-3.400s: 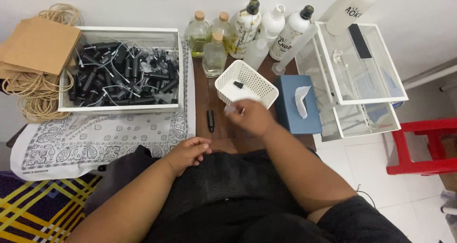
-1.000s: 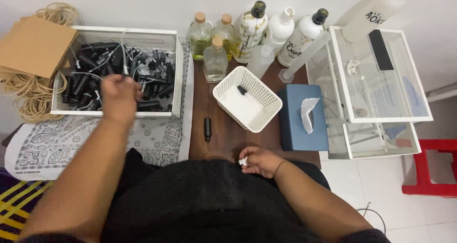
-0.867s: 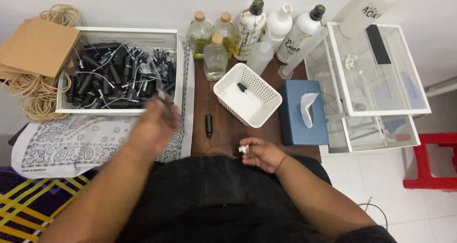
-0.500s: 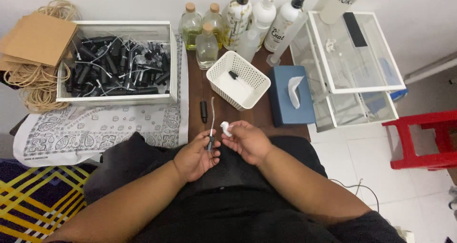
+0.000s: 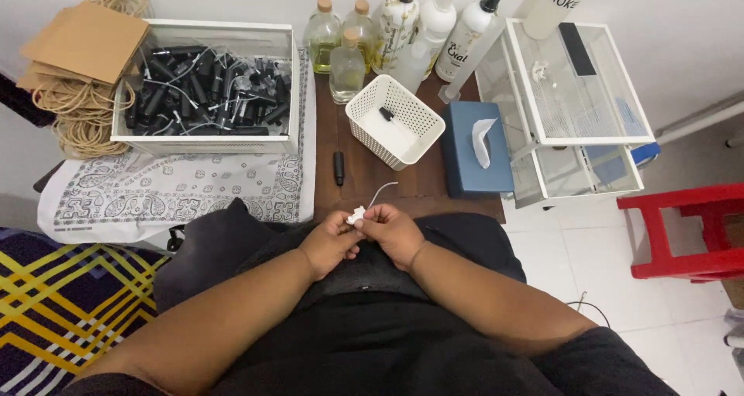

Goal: The person is cleaning perfume sprayer assemblies by wiping the tubes with a cloth and then sorting them into a basket.

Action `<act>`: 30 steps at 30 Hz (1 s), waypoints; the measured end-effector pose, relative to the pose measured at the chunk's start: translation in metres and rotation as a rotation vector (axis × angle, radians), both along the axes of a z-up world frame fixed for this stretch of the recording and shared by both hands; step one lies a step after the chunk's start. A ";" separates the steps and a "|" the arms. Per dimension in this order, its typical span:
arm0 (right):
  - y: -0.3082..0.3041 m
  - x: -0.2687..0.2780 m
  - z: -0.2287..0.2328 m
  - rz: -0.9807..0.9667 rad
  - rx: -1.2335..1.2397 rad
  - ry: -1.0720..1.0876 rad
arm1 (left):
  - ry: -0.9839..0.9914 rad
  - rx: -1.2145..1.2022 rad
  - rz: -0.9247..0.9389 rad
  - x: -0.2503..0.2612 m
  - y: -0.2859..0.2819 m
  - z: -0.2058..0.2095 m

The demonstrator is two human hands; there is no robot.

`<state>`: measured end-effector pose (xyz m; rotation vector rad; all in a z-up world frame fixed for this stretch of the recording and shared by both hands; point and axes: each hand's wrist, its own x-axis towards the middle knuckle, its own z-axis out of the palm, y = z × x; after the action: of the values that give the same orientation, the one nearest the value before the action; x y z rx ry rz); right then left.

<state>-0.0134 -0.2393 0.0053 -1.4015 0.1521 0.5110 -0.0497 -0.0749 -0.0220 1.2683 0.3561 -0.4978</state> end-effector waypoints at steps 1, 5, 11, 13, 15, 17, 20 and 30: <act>0.001 0.000 0.008 0.000 -0.001 0.005 | 0.005 -0.001 0.000 0.000 0.000 0.007; 0.002 0.006 0.021 0.007 -0.138 0.010 | -0.017 0.066 0.001 0.000 0.002 0.023; 0.001 0.016 0.021 0.020 -0.184 -0.006 | -0.098 0.466 -0.188 0.011 0.002 0.040; -0.002 0.020 0.015 0.011 -0.205 -0.005 | -0.114 0.618 -0.257 0.014 -0.001 0.049; -0.006 0.024 0.008 -0.017 -0.339 0.006 | -0.082 0.678 -0.306 0.017 -0.006 0.059; -0.010 0.024 -0.010 -0.095 -0.194 0.079 | -0.056 0.655 -0.248 0.024 -0.004 0.037; -0.017 0.035 -0.015 -0.150 0.006 0.142 | -0.045 0.443 -0.082 0.032 0.001 0.039; -0.013 0.035 -0.016 0.063 0.218 0.237 | -0.046 0.152 0.091 0.024 -0.001 0.041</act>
<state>0.0218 -0.2526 -0.0104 -1.1336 0.2370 0.7241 -0.0255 -0.0759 0.0188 1.4017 0.4168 -0.3690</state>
